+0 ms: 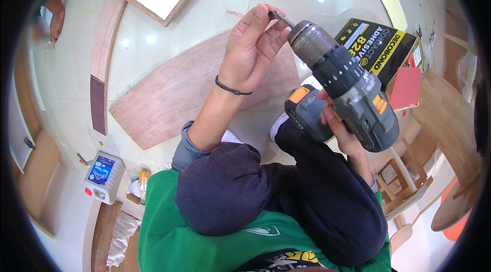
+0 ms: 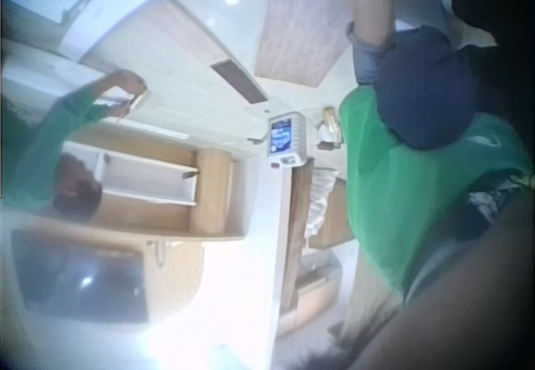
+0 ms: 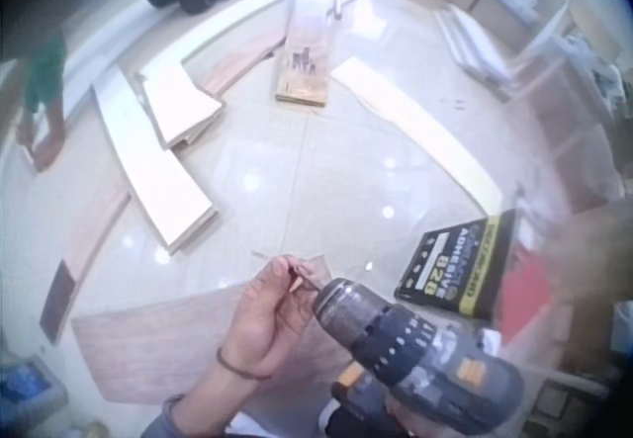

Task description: The person sits on the floor and uses a cordless drill to drive screws into wooden panels. They handle multiple wood pieces, align them, and fasten them together. The person also picks up and sets aside a white rectangular panel and a plastic bottle during the process.

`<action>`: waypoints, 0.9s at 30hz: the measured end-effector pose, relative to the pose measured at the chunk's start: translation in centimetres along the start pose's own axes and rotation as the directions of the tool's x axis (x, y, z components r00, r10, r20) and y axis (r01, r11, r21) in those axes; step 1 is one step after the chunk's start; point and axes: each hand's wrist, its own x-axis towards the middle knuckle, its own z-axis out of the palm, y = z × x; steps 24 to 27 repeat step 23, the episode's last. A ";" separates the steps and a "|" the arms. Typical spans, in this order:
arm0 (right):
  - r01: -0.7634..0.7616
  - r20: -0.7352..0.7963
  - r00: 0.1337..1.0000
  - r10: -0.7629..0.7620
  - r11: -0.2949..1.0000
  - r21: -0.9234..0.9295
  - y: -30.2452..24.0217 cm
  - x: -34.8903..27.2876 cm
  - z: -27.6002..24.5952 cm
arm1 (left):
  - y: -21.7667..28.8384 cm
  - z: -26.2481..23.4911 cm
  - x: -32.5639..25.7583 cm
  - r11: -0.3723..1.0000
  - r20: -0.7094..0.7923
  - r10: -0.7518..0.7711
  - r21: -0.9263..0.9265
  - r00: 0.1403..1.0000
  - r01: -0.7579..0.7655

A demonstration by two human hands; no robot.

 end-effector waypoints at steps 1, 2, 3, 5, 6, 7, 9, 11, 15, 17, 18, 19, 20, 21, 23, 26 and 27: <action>-0.018 -0.017 1.000 0.018 1.000 0.024 0.1 0.0 0.1 | 0.0 0.3 0.0 1.000 0.002 0.000 0.003 1.000 0.000; -0.022 -0.030 0.999 0.024 0.998 0.061 0.2 0.0 0.2 | 0.1 0.5 0.0 1.000 -0.009 0.000 0.012 1.000 0.001; -0.033 -0.025 0.999 0.034 0.999 0.025 0.3 0.0 0.2 | 0.2 0.7 0.0 1.000 0.000 -0.013 0.011 1.000 0.013; -0.019 -0.014 1.000 0.019 0.999 -0.027 0.4 0.1 0.1 | 0.2 0.9 0.1 0.999 -0.013 -0.047 0.023 0.999 0.047; -0.003 -0.010 1.000 0.003 0.999 -0.055 0.4 0.1 0.1 | 0.4 1.0 0.3 0.997 -0.017 -0.063 0.043 0.998 0.064; 0.030 -0.007 0.999 -0.031 0.996 -0.090 0.4 0.4 0.1 | 0.6 1.1 0.5 0.995 -0.022 -0.081 0.063 0.996 0.082; 0.112 -0.030 0.992 -0.120 0.976 -0.188 0.2 1.2 -0.1 | 1.5 1.4 1.3 0.981 -0.037 -0.152 0.120 0.988 0.156; 0.206 -0.099 0.965 -0.242 0.937 -0.281 -0.4 2.2 -0.8 | 3.0 2.0 2.4 0.936 -0.150 -0.258 0.206 0.954 0.286; 0.120 -0.246 0.963 -0.108 0.992 0.037 -2.1 3.1 -0.8 | 4.1 2.3 4.3 0.863 -0.124 -0.442 0.212 0.889 0.459; 0.151 -0.237 0.959 -0.155 0.988 -0.036 -2.3 3.9 -1.6 | 2.3 1.4 4.9 0.872 -0.155 -0.433 0.179 0.888 0.456; 0.126 -0.214 0.968 -0.133 0.991 -0.045 -2.4 3.9 -1.9 | 1.0 0.6 4.9 0.882 -0.222 -0.428 0.110 0.876 0.459; 0.086 -0.162 0.983 -0.092 0.995 -0.048 -2.2 3.7 -2.1 | -0.9 -0.4 4.7 0.895 -0.247 -0.424 0.034 0.871 0.445; 0.054 -0.123 0.991 -0.061 0.997 -0.058 -1.9 3.5 -2.4 | -3.1 -1.4 4.5 0.912 -0.209 -0.409 -0.051 0.888 0.408; 0.035 -0.063 0.997 -0.041 0.995 -0.091 -1.2 3.6 -2.1 | -5.3 -2.7 4.2 0.916 -0.293 -0.399 -0.166 0.869 0.365; -0.018 0.013 1.000 0.020 0.996 -0.089 0.3 3.8 -0.9 | -9.9 -5.4 4.4 0.893 -0.341 -0.375 -0.380 0.862 0.239; -0.018 0.013 1.000 0.020 0.996 -0.089 0.3 3.8 -0.9 | -9.9 -5.4 4.4 0.893 -0.341 -0.375 -0.380 0.862 0.239; -0.018 0.013 1.000 0.020 0.996 -0.089 0.3 3.8 -0.9 | -9.9 -5.4 4.4 0.893 -0.341 -0.375 -0.380 0.862 0.239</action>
